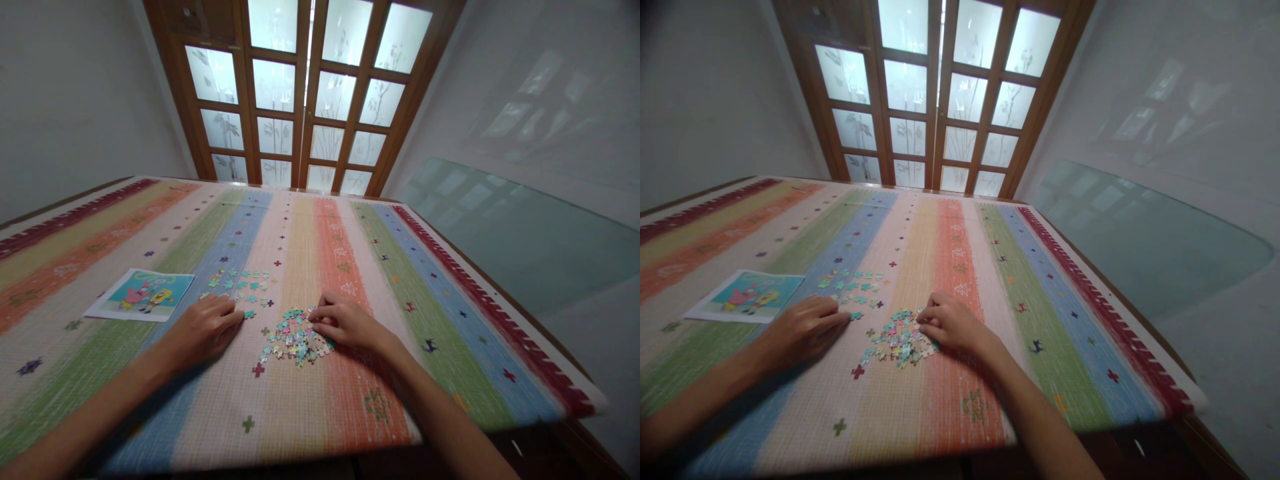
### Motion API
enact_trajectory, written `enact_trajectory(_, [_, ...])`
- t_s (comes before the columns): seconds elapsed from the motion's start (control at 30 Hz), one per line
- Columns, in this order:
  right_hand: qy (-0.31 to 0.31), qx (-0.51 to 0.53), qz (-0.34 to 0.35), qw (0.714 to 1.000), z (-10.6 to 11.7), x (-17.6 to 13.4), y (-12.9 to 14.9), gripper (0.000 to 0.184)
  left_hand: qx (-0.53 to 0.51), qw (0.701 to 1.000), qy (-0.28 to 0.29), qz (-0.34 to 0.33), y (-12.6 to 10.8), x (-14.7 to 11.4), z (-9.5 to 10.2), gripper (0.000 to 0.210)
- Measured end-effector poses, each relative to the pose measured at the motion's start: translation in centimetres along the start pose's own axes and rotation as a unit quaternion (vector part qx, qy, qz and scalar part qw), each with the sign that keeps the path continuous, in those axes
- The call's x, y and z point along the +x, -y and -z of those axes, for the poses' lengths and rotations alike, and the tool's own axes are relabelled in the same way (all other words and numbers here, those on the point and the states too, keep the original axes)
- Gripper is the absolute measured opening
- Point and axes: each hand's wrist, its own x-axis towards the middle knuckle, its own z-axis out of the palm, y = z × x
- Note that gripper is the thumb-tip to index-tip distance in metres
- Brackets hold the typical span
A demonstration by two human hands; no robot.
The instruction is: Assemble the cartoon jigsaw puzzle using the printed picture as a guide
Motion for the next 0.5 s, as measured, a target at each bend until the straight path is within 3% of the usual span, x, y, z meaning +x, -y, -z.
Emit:
enact_trajectory(0.27, [0.002,-0.022,0.001,1.0,0.2,0.0,0.2,0.008,-0.043,0.998,-0.011,0.036,-0.3,0.5,0.2,0.025])
enact_trajectory(0.5, [-0.008,-0.033,0.019,0.999,0.0,0.3,0.1,0.027,-0.093,0.993,-0.037,0.057,-1.3,2.2,0.4,0.026])
